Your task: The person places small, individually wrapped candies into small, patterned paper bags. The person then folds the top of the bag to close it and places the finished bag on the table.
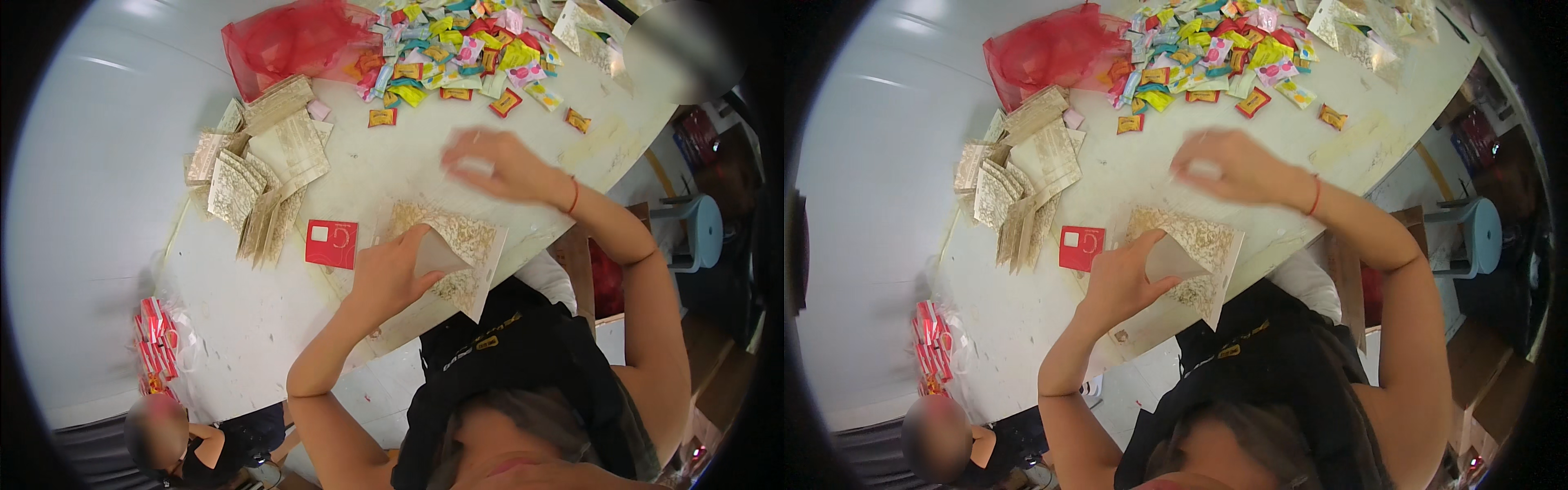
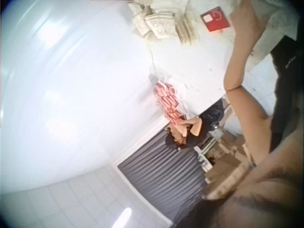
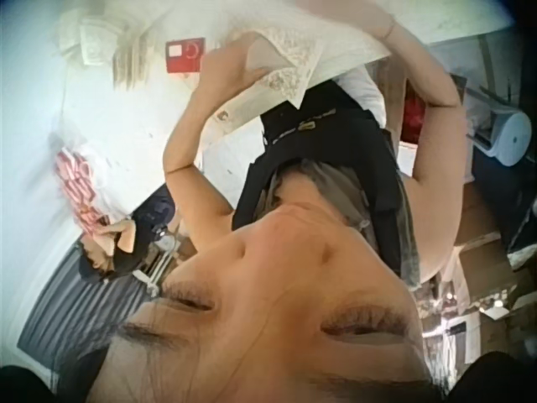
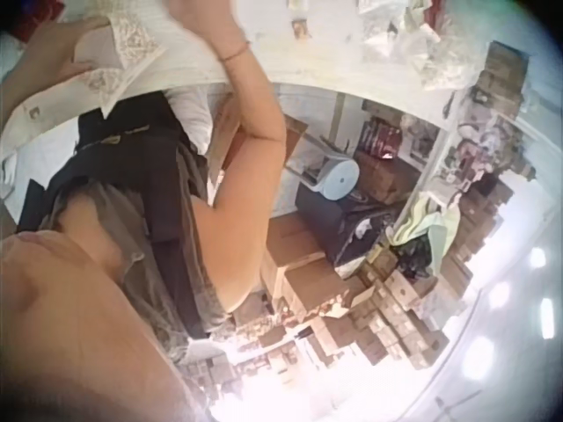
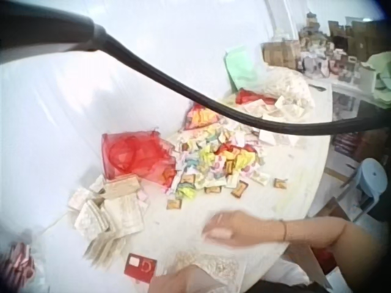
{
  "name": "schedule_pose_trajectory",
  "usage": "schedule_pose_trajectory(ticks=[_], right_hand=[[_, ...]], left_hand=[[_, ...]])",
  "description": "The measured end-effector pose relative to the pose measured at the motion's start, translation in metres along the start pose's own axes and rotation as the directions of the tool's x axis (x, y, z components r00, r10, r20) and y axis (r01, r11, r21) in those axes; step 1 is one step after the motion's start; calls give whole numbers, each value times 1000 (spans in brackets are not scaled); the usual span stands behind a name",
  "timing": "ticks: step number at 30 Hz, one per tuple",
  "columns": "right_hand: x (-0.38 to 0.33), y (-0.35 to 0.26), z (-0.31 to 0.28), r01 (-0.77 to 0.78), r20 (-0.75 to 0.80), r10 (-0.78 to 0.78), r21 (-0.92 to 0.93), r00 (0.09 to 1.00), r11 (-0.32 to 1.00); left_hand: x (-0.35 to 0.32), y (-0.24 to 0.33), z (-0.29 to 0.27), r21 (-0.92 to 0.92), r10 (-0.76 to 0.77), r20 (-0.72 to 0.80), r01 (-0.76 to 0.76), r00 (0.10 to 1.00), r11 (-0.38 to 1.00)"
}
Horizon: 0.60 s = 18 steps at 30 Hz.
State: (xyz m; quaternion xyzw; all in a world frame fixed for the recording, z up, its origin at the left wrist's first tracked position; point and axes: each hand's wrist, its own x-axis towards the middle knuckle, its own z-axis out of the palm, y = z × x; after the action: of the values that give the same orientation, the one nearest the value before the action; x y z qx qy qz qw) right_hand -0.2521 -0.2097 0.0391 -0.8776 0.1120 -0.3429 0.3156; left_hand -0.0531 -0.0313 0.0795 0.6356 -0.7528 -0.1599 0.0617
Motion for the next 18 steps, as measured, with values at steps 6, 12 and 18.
schedule_pose_trajectory(ticks=[6, 12, 18], right_hand=[[-40, 95, -23, -154, -82, 134, -329, 987, 932], [-11, 82, -5, -177, -8, 177, -128, 984, 976], [14, 108, 13, -232, -232, 134, -470, 963, 852]], left_hand=[[3, -8, 11, -102, -28, -20, 25, 999, 994], [1, -10, 12, -114, -52, -37, 47, 998, 992], [4, -5, 13, -143, -70, -63, 60, 996, 988]])
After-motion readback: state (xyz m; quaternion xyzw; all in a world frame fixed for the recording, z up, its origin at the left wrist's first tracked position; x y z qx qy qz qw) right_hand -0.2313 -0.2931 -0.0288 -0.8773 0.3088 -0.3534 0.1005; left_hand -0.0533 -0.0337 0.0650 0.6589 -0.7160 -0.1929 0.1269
